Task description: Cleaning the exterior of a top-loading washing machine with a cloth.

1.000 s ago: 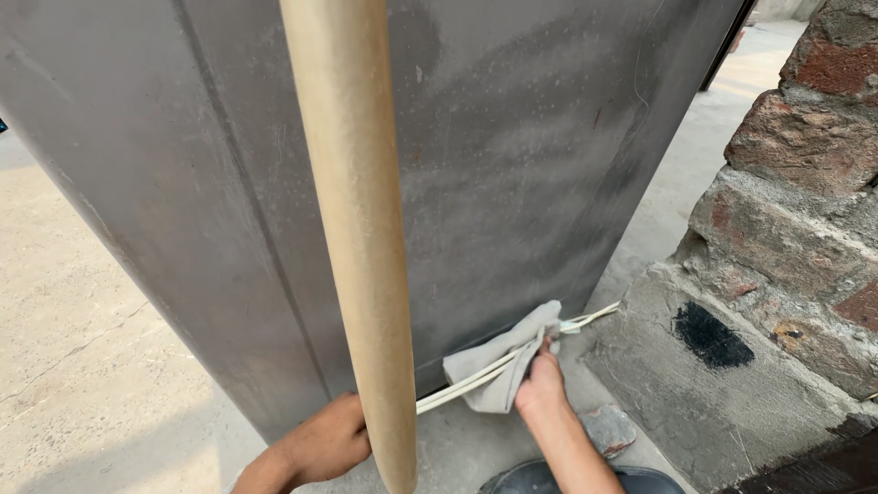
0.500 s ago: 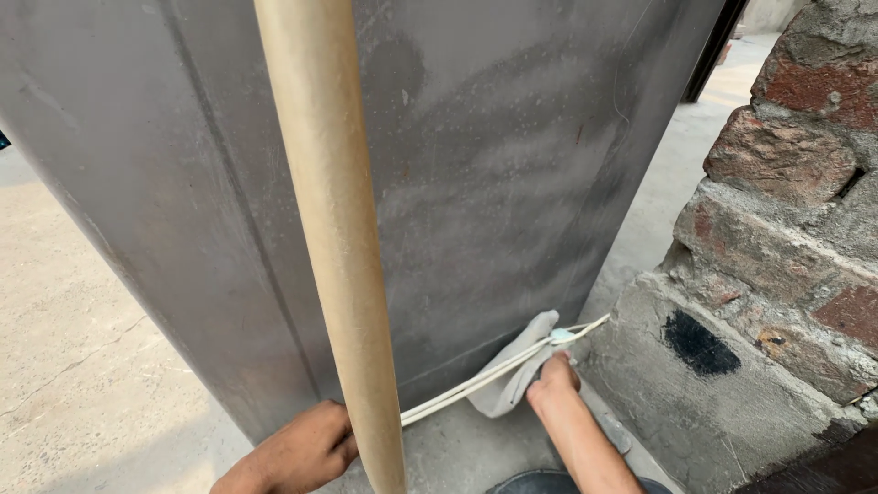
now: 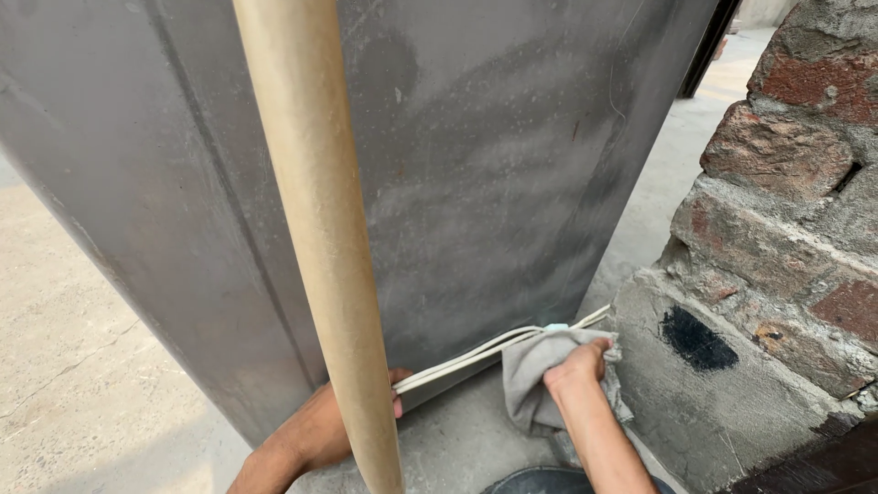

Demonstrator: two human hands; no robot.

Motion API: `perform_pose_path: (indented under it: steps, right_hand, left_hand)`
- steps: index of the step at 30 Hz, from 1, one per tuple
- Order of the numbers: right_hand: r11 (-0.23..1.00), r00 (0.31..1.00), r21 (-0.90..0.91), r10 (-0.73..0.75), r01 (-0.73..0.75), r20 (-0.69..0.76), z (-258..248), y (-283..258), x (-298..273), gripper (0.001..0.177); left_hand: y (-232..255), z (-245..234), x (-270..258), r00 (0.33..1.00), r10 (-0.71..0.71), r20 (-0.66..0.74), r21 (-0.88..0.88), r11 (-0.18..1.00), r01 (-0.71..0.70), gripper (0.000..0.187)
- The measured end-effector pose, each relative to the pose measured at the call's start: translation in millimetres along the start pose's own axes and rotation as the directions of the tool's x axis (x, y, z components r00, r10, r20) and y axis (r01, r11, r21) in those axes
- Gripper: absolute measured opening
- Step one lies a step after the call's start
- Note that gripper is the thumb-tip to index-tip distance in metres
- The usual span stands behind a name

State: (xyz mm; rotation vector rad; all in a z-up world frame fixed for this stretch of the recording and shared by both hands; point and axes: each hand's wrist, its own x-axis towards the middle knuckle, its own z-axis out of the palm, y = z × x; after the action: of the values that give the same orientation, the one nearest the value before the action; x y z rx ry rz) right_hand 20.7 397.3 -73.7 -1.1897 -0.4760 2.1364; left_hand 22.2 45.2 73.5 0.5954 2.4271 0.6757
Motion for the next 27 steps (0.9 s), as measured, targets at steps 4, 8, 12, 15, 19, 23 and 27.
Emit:
perform_pose_path:
  steps: [4,8,12,15,19,23,27]
  right_hand:
    - [0.984,0.917,-0.038,0.177,-0.175,0.358,25,46,155,0.061]
    - [0.985,0.993,-0.159,-0.083,0.069,-0.082,38,59,171,0.043]
    - [0.727,0.877,-0.625,-0.461,0.284,-0.138,26,67,188,0.034]
    - [0.779,0.928,-0.549,-0.373,0.302,-0.019,15,41,130,0.037]
    - [0.792,0.927,-0.523,-0.374,0.315,-0.008,11,41,156,0.038]
    - [0.929,0.951,-0.218,-0.309,0.3,-0.009,0,54,187,0.034]
    - [0.915,0.92,-0.096,-0.39,0.391,0.033,-5,57,180,0.037]
  left_hand:
    - [-14,6,22,0.993,0.105,-0.056,0.035,0.994,-0.103,0.043]
    - [-26,9,28,0.99,0.138,-0.019,0.086,0.987,-0.136,0.047]
    - [-34,16,32,0.99,0.126,-0.056,0.061,0.991,-0.122,0.043]
    - [-43,20,38,0.944,0.293,-0.15,0.052,0.956,-0.289,0.038]
    - [-49,22,42,0.955,0.274,-0.114,0.094,0.96,-0.264,0.046]
    - [-57,25,46,0.918,0.38,-0.117,0.069,0.925,-0.374,0.039]
    - [-53,25,41,0.925,0.358,-0.13,0.075,0.933,-0.351,0.041]
